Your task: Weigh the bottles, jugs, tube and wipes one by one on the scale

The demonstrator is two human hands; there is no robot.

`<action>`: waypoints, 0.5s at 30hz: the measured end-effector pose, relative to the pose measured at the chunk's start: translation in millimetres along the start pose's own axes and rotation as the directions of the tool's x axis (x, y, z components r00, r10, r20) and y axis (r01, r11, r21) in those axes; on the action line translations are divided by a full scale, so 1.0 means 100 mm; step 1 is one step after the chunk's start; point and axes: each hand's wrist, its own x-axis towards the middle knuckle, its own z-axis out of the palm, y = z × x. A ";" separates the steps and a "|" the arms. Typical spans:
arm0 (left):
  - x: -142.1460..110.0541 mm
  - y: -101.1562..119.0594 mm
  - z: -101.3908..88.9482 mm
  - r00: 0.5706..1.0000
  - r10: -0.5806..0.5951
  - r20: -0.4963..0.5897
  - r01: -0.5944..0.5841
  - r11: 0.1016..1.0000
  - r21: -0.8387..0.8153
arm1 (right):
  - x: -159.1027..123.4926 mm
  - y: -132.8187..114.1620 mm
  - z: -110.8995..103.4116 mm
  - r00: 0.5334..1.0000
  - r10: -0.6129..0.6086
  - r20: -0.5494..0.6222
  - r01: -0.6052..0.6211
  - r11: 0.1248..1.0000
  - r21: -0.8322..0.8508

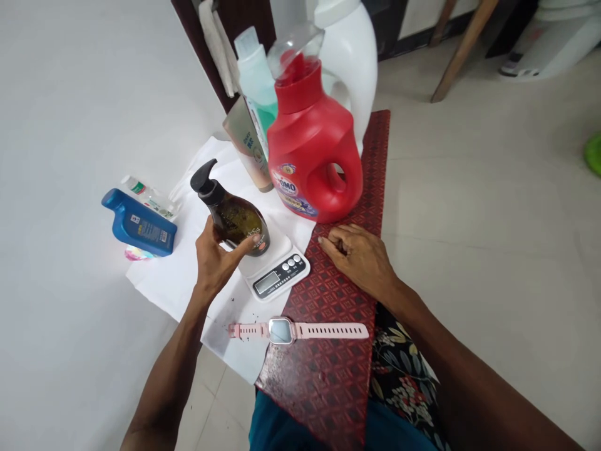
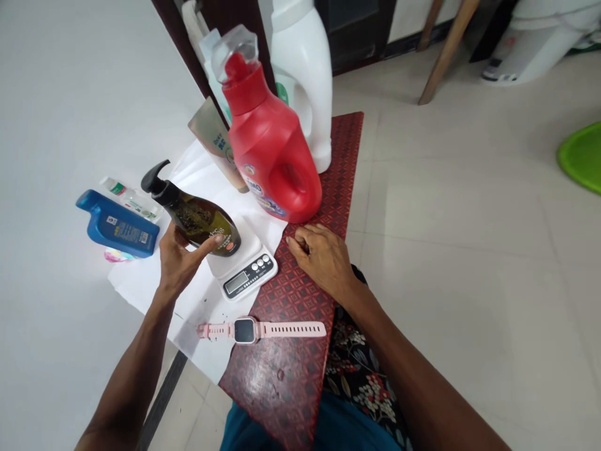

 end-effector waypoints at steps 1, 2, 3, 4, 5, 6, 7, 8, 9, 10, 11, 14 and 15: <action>0.03 -0.04 0.00 1.000 -0.009 -0.026 0.009 1.000 -0.006 | 0.00 0.01 0.00 1.000 -0.011 -0.002 0.011 1.000 0.000; 0.08 -0.09 -0.03 0.998 -0.011 -0.058 0.011 1.000 -0.008 | 0.00 0.01 0.00 1.000 -0.025 -0.003 0.025 1.000 -0.001; 0.16 -0.16 -0.08 0.995 -0.007 -0.102 0.007 1.000 -0.001 | 0.00 0.02 0.00 0.999 -0.039 -0.005 0.039 0.999 -0.001; 0.24 -0.25 -0.14 0.987 0.000 -0.158 0.003 1.000 0.017 | 0.00 0.03 0.00 0.999 -0.053 -0.007 0.053 0.999 0.000; 0.35 -0.35 -0.22 0.975 0.005 -0.222 0.006 0.999 0.050 | 0.00 0.03 0.00 0.998 -0.066 -0.009 0.066 0.998 0.000; 0.46 -0.47 -0.31 0.957 0.004 -0.289 0.025 0.995 0.097 | 0.00 0.04 0.00 0.997 -0.078 -0.014 0.078 0.997 -0.001; 0.57 -0.60 -0.41 0.935 -0.009 -0.354 0.067 0.986 0.152 | 0.01 0.04 0.00 0.996 -0.087 -0.022 0.087 0.996 -0.005; 0.69 -0.72 -0.50 0.912 -0.038 -0.409 0.132 0.970 0.203 | 0.01 0.05 0.00 0.995 -0.095 -0.031 0.095 0.995 -0.012; 0.80 -0.84 -0.58 0.889 -0.070 -0.453 0.197 0.951 0.239 | 0.01 0.05 0.00 0.994 -0.101 -0.041 0.100 0.995 -0.019; 0.91 -0.94 -0.65 0.868 -0.098 -0.487 0.252 0.932 0.262 | 0.01 0.05 0.00 0.993 -0.106 -0.050 0.105 0.994 -0.026; 1.00 -1.03 -0.71 0.850 -0.120 -0.513 0.296 0.914 0.277 | 0.00 0.05 0.00 0.992 -0.110 -0.060 0.108 0.994 -0.033; 1.22 -1.23 -0.79 0.808 -0.155 -0.568 0.379 0.875 0.301 | 0.01 0.06 0.01 0.989 -0.126 -0.077 0.123 0.992 -0.039; 1.27 -1.28 -0.80 0.796 -0.166 -0.582 0.405 0.861 0.307 | 0.01 0.06 0.01 0.988 -0.131 -0.079 0.128 0.991 -0.039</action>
